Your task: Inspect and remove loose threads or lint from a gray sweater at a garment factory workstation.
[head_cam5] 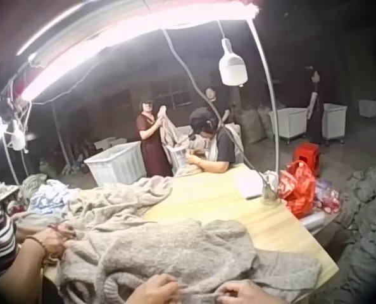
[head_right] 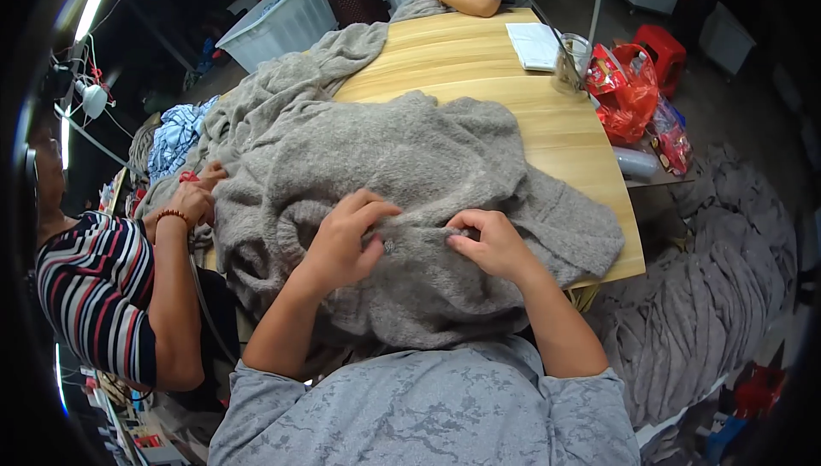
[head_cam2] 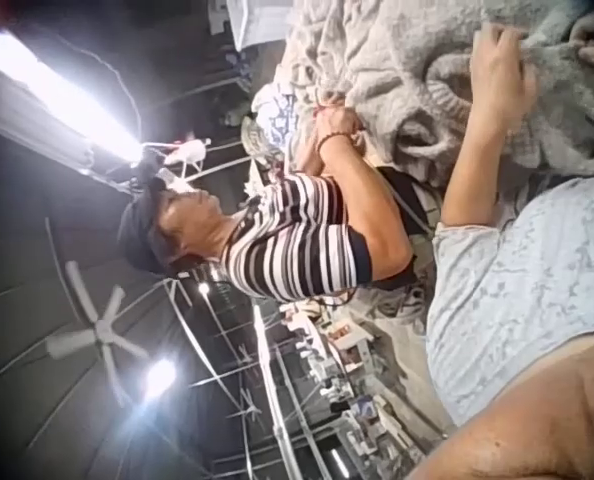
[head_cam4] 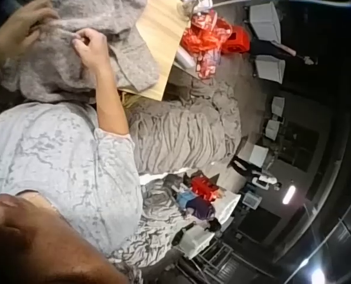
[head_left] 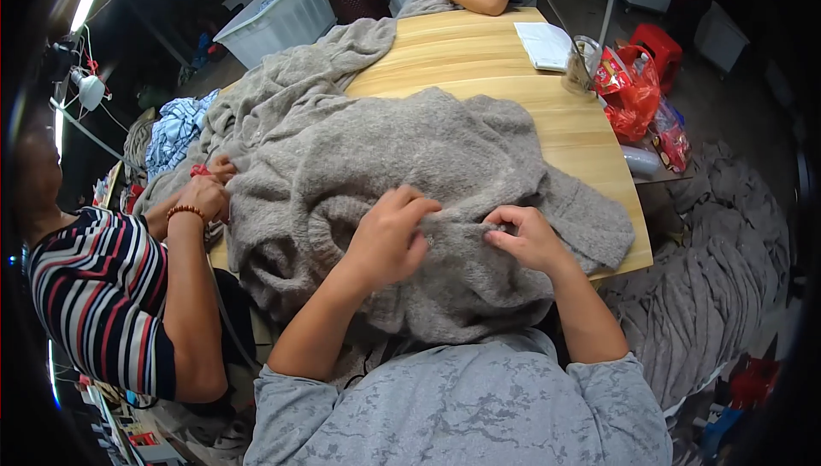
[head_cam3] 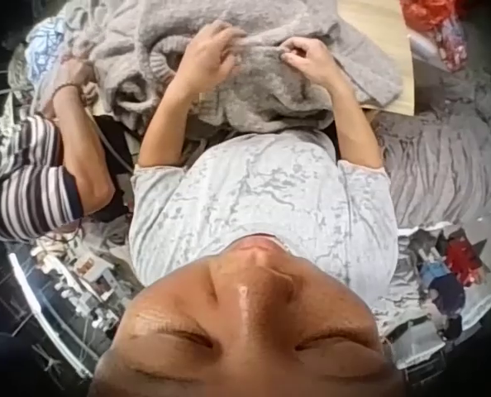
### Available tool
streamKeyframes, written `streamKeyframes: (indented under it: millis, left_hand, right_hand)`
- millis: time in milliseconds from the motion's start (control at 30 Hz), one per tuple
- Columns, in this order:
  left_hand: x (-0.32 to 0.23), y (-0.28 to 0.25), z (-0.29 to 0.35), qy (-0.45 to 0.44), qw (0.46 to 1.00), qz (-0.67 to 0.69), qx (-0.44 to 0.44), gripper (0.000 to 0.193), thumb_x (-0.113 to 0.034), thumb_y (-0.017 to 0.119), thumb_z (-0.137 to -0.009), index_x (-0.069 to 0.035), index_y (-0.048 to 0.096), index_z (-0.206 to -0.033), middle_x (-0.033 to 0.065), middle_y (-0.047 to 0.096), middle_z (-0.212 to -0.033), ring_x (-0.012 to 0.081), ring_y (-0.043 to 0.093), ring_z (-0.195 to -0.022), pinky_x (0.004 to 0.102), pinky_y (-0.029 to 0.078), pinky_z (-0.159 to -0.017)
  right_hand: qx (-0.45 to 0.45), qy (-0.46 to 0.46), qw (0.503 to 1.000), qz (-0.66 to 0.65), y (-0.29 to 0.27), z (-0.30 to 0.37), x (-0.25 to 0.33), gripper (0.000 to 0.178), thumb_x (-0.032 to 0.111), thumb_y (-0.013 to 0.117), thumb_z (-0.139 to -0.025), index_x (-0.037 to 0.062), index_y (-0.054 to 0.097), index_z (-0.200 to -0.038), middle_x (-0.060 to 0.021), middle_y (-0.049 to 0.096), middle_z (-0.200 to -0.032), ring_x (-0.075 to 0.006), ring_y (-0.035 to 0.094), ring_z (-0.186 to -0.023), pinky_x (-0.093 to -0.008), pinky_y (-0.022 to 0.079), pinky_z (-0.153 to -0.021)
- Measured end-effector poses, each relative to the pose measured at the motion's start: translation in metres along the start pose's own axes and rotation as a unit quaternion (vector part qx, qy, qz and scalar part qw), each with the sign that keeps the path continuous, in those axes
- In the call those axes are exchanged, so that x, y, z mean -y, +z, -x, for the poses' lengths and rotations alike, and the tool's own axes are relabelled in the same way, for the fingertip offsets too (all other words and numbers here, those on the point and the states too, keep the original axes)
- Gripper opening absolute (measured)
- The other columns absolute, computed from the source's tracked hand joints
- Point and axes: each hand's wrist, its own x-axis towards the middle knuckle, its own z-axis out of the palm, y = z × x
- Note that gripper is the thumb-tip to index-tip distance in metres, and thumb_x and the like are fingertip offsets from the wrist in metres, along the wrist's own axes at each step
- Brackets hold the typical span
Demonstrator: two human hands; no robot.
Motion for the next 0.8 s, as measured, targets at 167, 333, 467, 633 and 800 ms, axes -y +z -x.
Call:
streamKeyframes:
  millis: [167,333,467,633,800]
  left_hand:
    - [-0.023,0.021,-0.026,0.097,0.986,-0.085,0.103,0.021,-0.006,0.066,-0.070,-0.001,0.062,-0.090,0.0118,0.056,-0.090,0.0297,0.051,-0.090,0.0374,0.043,-0.075]
    - [-0.013,0.031,-0.037,-0.018,0.991,0.024,0.130,0.013,-0.009,0.066,-0.076,0.002,0.061,-0.082,0.0106,0.057,-0.067,0.0212,0.055,-0.060,0.0324,0.041,-0.055]
    - [-0.003,0.034,-0.034,-0.094,0.982,0.079,0.144,0.012,-0.010,0.064,-0.081,0.002,0.061,-0.081,0.0041,0.056,-0.065,0.0091,0.051,-0.060,0.0265,0.039,-0.053]
    - [0.009,0.038,-0.032,-0.182,0.942,0.207,0.191,0.014,-0.014,0.059,-0.087,-0.002,0.060,-0.080,-0.0068,0.050,-0.065,0.0010,0.039,-0.060,0.0207,0.031,-0.050]
    - [0.012,0.035,-0.027,-0.192,0.917,0.279,0.213,0.017,-0.017,0.059,-0.088,-0.003,0.057,-0.080,-0.0077,0.048,-0.065,0.0012,0.037,-0.060,0.0208,0.030,-0.050]
  right_hand:
    - [-0.019,0.008,0.996,-0.089,0.004,-0.005,-0.008,0.014,0.008,0.064,-0.077,0.0000,0.064,-0.088,0.0032,0.056,-0.066,-0.0036,0.048,-0.060,-0.0217,0.040,-0.055]
    - [-0.023,0.001,0.989,-0.146,0.008,-0.003,-0.012,0.017,0.013,0.070,-0.076,0.0017,0.065,-0.088,0.0034,0.058,-0.068,-0.0027,0.049,-0.061,-0.0213,0.041,-0.055]
    - [-0.032,0.003,0.971,-0.235,0.021,-0.006,-0.018,0.019,0.013,0.074,-0.073,0.0003,0.065,-0.085,0.0032,0.061,-0.072,-0.0019,0.051,-0.066,-0.0198,0.042,-0.057]
    - [-0.055,-0.015,0.950,-0.307,0.031,-0.013,-0.020,0.014,0.007,0.072,-0.073,-0.0013,0.065,-0.081,0.0035,0.061,-0.072,-0.0015,0.052,-0.067,-0.0182,0.042,-0.057]
    - [-0.070,-0.042,0.980,-0.183,0.032,-0.010,-0.011,0.012,0.007,0.068,-0.073,-0.0006,0.064,-0.081,0.0026,0.060,-0.065,-0.0019,0.048,-0.062,-0.0204,0.041,-0.055]
